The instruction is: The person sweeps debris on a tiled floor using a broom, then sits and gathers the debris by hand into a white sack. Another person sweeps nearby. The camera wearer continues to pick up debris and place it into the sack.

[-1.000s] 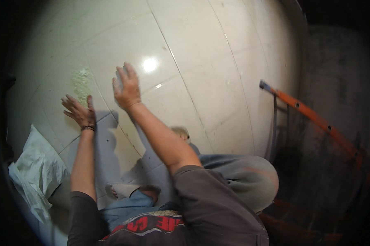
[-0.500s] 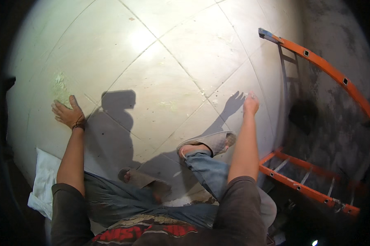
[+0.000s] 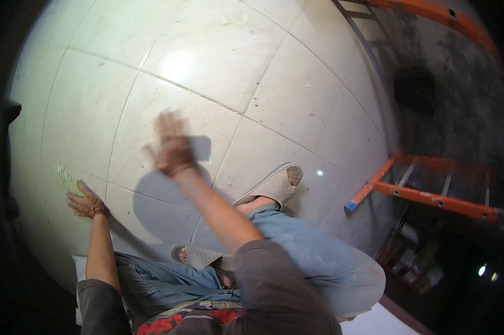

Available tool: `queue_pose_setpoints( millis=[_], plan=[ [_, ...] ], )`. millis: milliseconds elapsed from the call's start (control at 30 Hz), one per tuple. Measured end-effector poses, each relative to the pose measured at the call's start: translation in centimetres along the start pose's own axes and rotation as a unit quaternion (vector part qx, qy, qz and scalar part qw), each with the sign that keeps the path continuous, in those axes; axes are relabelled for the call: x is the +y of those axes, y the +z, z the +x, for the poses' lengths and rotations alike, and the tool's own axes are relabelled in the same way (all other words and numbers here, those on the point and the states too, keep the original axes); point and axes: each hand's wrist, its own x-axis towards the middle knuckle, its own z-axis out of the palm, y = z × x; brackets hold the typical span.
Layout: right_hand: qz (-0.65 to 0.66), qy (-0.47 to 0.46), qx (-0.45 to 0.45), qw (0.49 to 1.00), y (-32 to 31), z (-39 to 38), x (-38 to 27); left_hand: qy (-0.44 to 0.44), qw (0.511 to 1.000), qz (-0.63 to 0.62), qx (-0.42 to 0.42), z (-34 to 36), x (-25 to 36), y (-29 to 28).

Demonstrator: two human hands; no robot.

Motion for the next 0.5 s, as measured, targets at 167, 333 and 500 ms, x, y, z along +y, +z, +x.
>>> queue_pose_setpoints(
  millis=[167, 333, 500],
  plan=[
    [0.177, -0.010, 0.024, 0.984, -0.8, 0.3, -3.9, 0.005, 1.000, 0.019, 0.002, 0.5, -1.3, 1.3],
    [-0.197, 0.545, 0.222, 0.784, -13.3, -5.6, 16.9, -0.008, 1.000, 0.004, -0.030, 0.6, -2.2, 2.0],
    [-0.063, 0.404, 0.164, 0.898, -5.8, -6.5, 9.6, -0.014, 0.999, 0.026, -0.030, 1.1, -1.4, 1.7]
  ],
)
